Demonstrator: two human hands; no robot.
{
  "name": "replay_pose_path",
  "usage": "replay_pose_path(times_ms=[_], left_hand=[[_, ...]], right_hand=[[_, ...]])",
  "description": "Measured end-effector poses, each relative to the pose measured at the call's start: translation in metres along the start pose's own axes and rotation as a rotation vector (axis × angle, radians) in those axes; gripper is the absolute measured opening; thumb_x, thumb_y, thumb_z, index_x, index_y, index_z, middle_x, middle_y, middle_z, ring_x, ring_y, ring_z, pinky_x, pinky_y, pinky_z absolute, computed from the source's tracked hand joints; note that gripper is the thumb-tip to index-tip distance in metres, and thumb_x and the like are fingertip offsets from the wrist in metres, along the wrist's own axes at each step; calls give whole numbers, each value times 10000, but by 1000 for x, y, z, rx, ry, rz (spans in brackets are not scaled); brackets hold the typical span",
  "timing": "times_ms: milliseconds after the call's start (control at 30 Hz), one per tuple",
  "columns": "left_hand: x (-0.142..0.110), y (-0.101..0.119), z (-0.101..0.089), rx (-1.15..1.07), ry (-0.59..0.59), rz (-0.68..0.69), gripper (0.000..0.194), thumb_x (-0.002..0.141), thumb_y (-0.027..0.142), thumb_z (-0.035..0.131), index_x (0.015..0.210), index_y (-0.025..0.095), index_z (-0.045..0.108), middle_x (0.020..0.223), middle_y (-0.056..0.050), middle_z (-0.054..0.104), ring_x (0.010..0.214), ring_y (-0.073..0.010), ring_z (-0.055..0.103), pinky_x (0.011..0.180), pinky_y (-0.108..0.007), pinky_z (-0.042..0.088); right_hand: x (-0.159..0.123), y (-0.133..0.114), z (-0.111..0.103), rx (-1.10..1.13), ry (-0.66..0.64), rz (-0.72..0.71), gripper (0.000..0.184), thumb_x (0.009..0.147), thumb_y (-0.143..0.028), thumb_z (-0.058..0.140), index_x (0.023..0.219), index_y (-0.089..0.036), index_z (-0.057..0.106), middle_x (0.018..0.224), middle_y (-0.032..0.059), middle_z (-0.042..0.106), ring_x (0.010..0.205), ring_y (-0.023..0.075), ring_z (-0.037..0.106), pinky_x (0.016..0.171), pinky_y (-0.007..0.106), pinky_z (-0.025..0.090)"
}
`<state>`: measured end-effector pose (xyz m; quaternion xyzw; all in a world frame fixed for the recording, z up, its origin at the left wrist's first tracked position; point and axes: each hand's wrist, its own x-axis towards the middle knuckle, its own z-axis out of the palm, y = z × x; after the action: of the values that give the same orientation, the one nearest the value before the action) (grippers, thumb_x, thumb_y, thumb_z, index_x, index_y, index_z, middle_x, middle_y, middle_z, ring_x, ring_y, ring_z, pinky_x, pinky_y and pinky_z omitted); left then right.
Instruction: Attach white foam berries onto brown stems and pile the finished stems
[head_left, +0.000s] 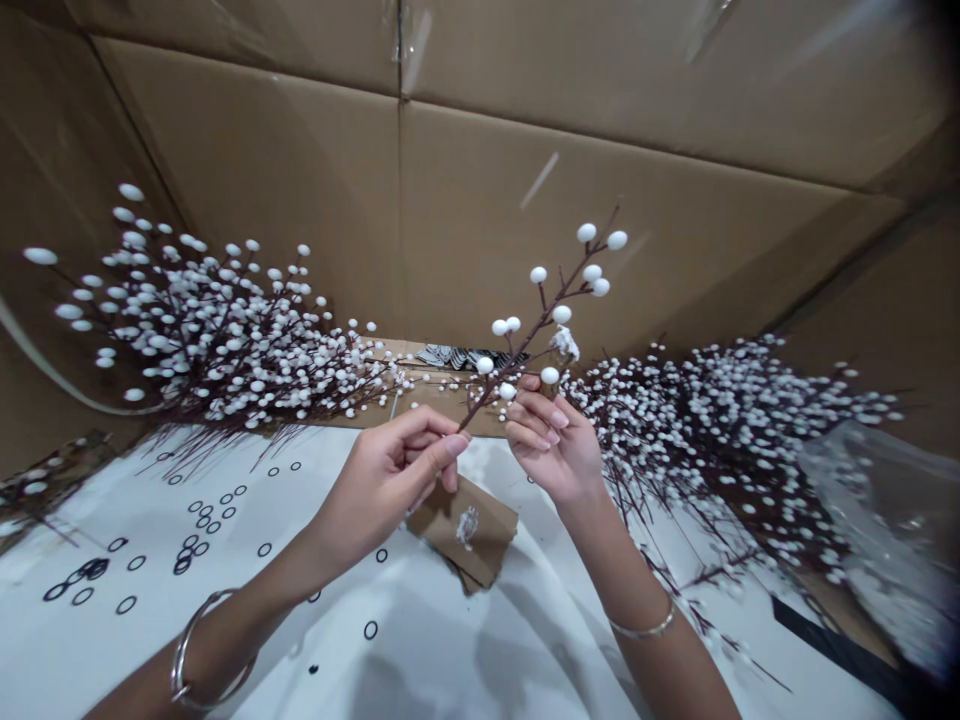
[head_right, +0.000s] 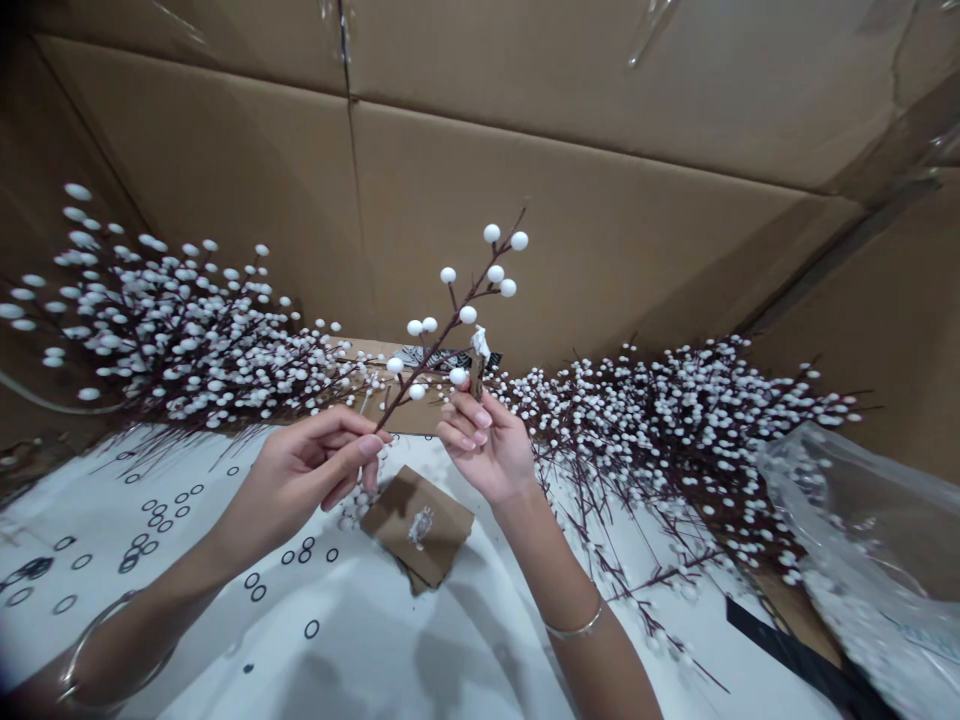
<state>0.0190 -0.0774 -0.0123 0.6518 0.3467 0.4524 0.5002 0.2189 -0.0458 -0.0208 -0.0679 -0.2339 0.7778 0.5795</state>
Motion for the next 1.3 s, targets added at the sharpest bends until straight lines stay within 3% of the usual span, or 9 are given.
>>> replay_pose_path(times_ms=[167,600,800,967,1300], left_hand=[[1,0,0,9,0,10,212,933,353,590,871,151,609,629,-3,624,462,-53,400,429,-179,306],[0,1,-1,23,13,24,225,942,364,573,879,150,602,632,-5,622,464,-56,403,431,-181,309],[1,-1,-3,18,35,40,231,960,374,543,892,157,579,658,-2,624,460,-51,392,429,-181,312],[1,-2,-5,-1,36,44,231,959,380,548,876,165,564,656,12,614,451,-43,385,422,-175,301],[1,-2,-3,114,-23,2,277,965,423,521,908,170,619,661,-3,635,477,-62,397,438,-198,296]], right_hand=[[1,1,0,-91,77,-16,87,889,-134,479,876,-158,562,544,-77,273,442,96,188,407,150,313],[2,2,-2,-106,103,-14,106,882,-134,482,867,-134,587,556,-77,235,454,94,171,413,148,322],[4,2,-9,-86,41,-14,94,885,-106,487,900,-159,562,548,-74,278,453,83,214,441,133,322],[6,-1,-9,-60,79,-25,77,880,-112,495,891,-139,566,549,-76,280,450,88,229,417,143,326],[4,-15,-9,119,15,-69,111,877,-54,511,937,-147,506,548,-83,435,442,56,384,426,140,368]])
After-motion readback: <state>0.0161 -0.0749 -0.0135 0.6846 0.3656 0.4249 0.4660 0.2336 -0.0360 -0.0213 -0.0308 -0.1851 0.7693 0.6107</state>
